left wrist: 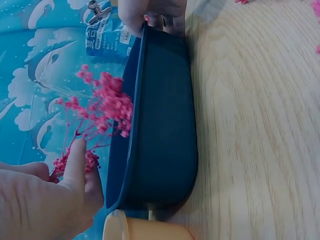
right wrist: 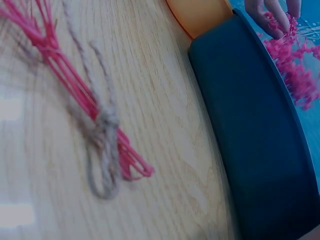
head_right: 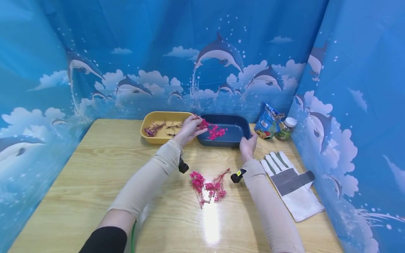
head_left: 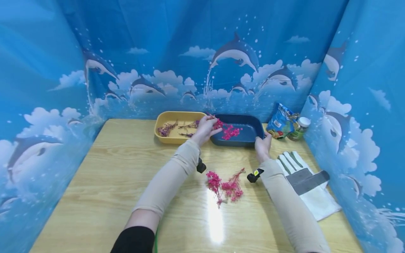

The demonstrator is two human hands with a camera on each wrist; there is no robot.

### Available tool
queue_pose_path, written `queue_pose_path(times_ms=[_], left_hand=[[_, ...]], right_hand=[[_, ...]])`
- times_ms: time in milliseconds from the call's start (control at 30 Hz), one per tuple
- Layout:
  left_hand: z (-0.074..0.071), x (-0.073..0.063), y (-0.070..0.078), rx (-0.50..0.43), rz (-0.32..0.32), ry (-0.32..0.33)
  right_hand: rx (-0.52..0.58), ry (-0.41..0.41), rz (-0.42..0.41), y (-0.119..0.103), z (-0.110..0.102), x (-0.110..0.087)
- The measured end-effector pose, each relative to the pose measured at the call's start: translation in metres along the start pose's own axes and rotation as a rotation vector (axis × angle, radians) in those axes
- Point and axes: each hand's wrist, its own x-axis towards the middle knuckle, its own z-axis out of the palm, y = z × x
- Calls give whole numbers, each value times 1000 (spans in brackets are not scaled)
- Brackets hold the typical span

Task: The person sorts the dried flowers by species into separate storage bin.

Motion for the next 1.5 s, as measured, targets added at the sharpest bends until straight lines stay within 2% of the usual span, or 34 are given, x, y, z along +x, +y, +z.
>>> queue_pose_path(times_ms=[200, 300, 367, 433, 533, 600, 900, 1100, 1200, 1300, 1400, 1500], left_hand=[[2, 0, -5, 8, -18, 0], [4, -1, -7, 10, -48, -19], [4, -3, -9, 52, -66, -38], [5, -5, -11, 140, -62, -51], [6, -8, -13, 287, -12, -40], [7, -10, -12, 342, 26, -21], [4, -16, -2, 346, 62, 0], [-4, -22, 8, 383, 148, -4], [-9, -28, 16, 427, 195, -37], [-13, -38, 24, 493, 253, -103], [-16, -50, 29, 587, 325, -212], [-18, -62, 32, 750, 413, -337]], right_hand=[[15, -4, -14, 2, 2, -2], [21, -11, -9, 4, 2, -3], [19, -16, -5, 4, 3, -3], [14, -20, -2, 5, 2, -3], [11, -24, -1, 6, 1, -2], [5, -24, -1, 6, 0, -2], [-22, -40, 26, 2, -2, -3], [-17, -26, 1, 1, -1, -1], [-21, -22, -4, 1, -2, 0], [-23, -25, -2, 0, -2, 1], [-24, -31, 0, -1, -2, 1], [-24, -32, 3, -2, -3, 0]])
